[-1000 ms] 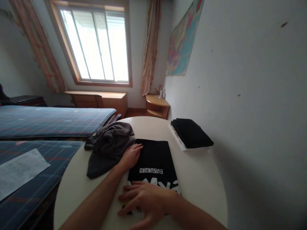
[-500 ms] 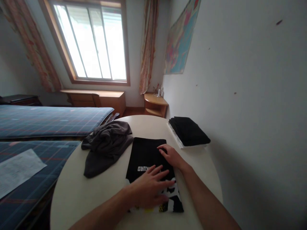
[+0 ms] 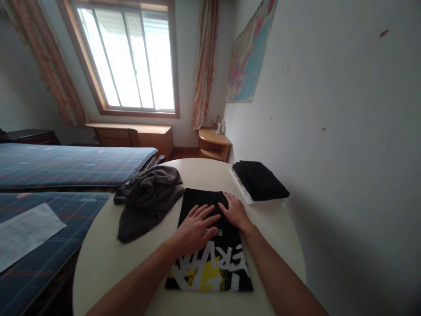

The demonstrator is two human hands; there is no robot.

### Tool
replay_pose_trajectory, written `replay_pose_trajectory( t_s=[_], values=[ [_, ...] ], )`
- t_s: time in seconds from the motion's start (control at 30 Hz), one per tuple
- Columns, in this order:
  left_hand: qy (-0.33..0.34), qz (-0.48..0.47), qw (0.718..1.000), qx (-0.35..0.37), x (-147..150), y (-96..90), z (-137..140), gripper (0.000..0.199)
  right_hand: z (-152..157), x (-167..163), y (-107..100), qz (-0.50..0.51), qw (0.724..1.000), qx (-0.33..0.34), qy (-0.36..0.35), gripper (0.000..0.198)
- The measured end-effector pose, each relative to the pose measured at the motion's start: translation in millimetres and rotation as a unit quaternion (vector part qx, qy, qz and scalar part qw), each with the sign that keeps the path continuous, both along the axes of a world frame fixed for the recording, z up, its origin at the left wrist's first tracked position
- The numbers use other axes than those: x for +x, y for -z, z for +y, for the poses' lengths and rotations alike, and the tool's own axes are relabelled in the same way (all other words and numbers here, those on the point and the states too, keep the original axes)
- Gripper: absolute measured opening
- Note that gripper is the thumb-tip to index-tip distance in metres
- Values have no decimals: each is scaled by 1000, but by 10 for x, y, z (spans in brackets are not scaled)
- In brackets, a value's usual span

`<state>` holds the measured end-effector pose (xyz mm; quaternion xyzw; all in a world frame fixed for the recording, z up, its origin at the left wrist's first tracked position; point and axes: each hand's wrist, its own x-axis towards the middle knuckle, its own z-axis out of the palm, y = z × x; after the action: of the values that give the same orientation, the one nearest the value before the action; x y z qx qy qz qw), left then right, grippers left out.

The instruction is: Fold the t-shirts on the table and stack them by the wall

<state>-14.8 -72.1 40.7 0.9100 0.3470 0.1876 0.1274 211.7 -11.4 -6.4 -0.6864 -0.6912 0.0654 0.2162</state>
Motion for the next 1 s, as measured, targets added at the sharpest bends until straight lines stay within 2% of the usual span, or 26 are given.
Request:
replay_pose_trajectory(
  t_s=[0.07,0.13,0.23,0.37,0.47,0.67,0.83,1.0],
  values=[
    [-122,-4,992,27,-147,140,289,46,12,17,16,7,1000,2,-1,66],
    [-218,-21,975,25,-270,288,542,45,26,43,27,18,1000,9,-7,68],
    [-266,-72,961,15,-353,456,788,44,60,92,48,45,998,28,-19,66],
    [-281,-107,953,39,-351,555,890,43,105,135,78,87,995,52,-15,63],
    [-267,-132,954,35,-369,578,902,47,119,149,77,113,992,52,-13,61],
    [-282,-160,946,1,-391,578,933,51,113,189,17,171,985,17,-18,58],
    [-302,-179,936,-23,-352,583,983,56,133,171,30,164,986,16,-4,40],
    [-271,-208,939,-46,-376,609,1021,59,146,152,90,201,979,42,-14,27]
  ],
)
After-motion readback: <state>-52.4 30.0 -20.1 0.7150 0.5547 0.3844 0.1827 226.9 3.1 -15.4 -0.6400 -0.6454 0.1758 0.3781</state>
